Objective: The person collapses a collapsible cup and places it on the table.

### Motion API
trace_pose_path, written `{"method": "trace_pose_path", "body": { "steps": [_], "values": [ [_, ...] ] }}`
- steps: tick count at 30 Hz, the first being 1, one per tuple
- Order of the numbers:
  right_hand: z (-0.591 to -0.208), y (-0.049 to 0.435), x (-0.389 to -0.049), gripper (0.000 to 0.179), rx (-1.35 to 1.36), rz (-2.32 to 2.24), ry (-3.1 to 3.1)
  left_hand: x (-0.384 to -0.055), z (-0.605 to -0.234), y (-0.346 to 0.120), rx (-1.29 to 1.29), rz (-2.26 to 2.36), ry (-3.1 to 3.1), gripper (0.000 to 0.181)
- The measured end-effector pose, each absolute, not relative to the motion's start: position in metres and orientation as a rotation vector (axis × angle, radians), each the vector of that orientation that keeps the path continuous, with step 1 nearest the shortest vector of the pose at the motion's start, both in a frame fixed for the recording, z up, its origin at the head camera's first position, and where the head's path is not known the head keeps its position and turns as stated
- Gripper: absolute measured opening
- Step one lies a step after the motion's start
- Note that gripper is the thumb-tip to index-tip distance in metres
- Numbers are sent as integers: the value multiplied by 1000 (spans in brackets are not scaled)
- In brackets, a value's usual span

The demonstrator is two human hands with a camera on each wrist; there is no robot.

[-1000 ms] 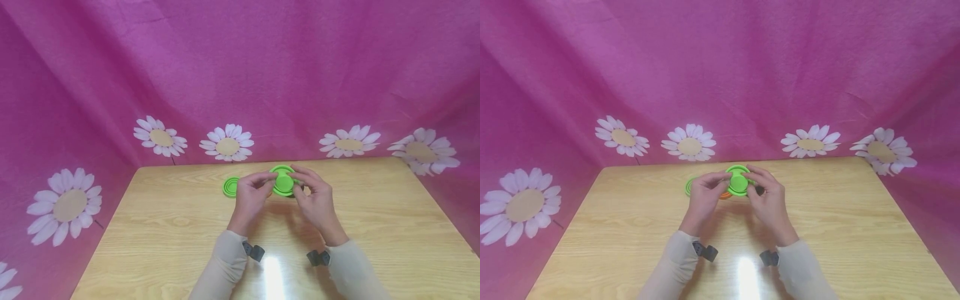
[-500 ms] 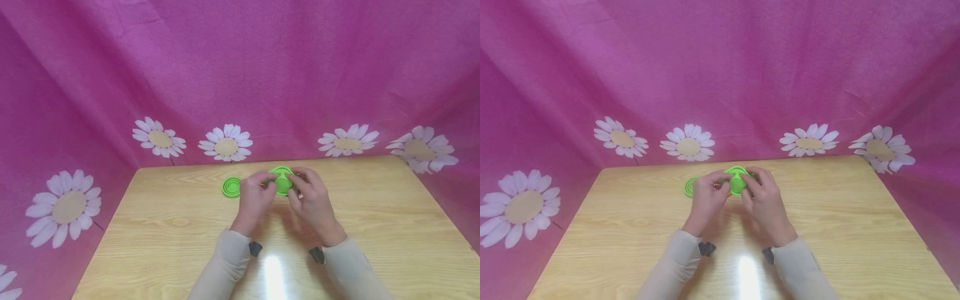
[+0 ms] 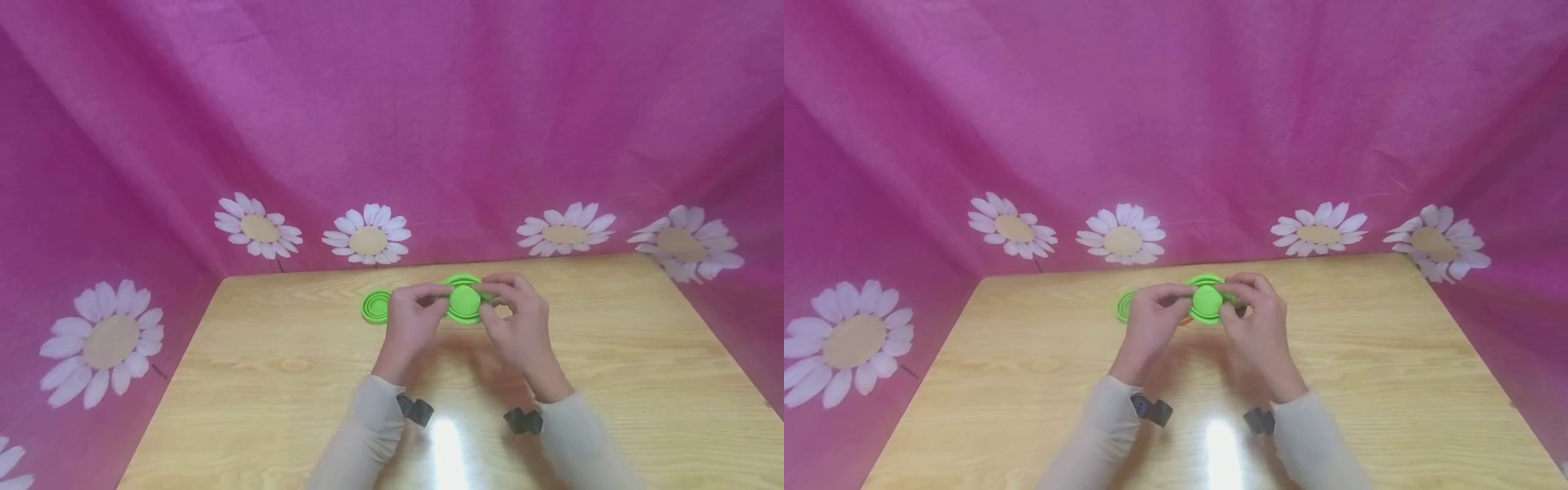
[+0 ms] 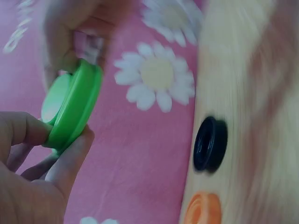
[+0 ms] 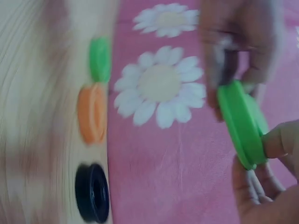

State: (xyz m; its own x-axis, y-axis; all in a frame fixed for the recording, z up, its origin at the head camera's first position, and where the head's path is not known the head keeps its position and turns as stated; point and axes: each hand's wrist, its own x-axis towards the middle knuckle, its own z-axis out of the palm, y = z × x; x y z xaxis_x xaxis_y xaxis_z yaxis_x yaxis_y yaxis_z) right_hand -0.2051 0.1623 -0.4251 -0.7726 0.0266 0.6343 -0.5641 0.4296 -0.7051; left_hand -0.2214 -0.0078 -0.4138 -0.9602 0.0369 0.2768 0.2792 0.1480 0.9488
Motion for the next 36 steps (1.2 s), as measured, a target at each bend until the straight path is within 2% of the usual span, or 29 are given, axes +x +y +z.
{"method": "trace_pose_path", "body": {
  "steps": [4, 7, 11, 19, 23, 30, 36],
  "values": [
    [-418, 166, -205, 27, 275, 1875, -1989, -224, -414, -12, -154, -2382, -2059, 15],
    [-415, 168, -205, 28, 213, 2005, -1997, -224, -415, -14, -72, -2551, -1924, 16],
    [-412, 172, -205, 32, 149, 2057, -2027, -225, -413, -15, 4, -2652, -1793, 14],
    [-411, 171, -207, 36, 128, 2115, -1935, -227, -410, -16, 50, -2874, -1593, 30],
    [-410, 169, -208, 36, 124, 2129, -1856, -228, -414, -19, 59, -3019, -1587, 24],
    [-412, 168, -207, 35, 129, 2075, -1853, -229, -420, -21, 91, -3113, -1797, 48],
    [-412, 170, -208, 31, 229, 1903, -1971, -228, -420, -21, 2, -3093, -1794, 48]
  ]
}}
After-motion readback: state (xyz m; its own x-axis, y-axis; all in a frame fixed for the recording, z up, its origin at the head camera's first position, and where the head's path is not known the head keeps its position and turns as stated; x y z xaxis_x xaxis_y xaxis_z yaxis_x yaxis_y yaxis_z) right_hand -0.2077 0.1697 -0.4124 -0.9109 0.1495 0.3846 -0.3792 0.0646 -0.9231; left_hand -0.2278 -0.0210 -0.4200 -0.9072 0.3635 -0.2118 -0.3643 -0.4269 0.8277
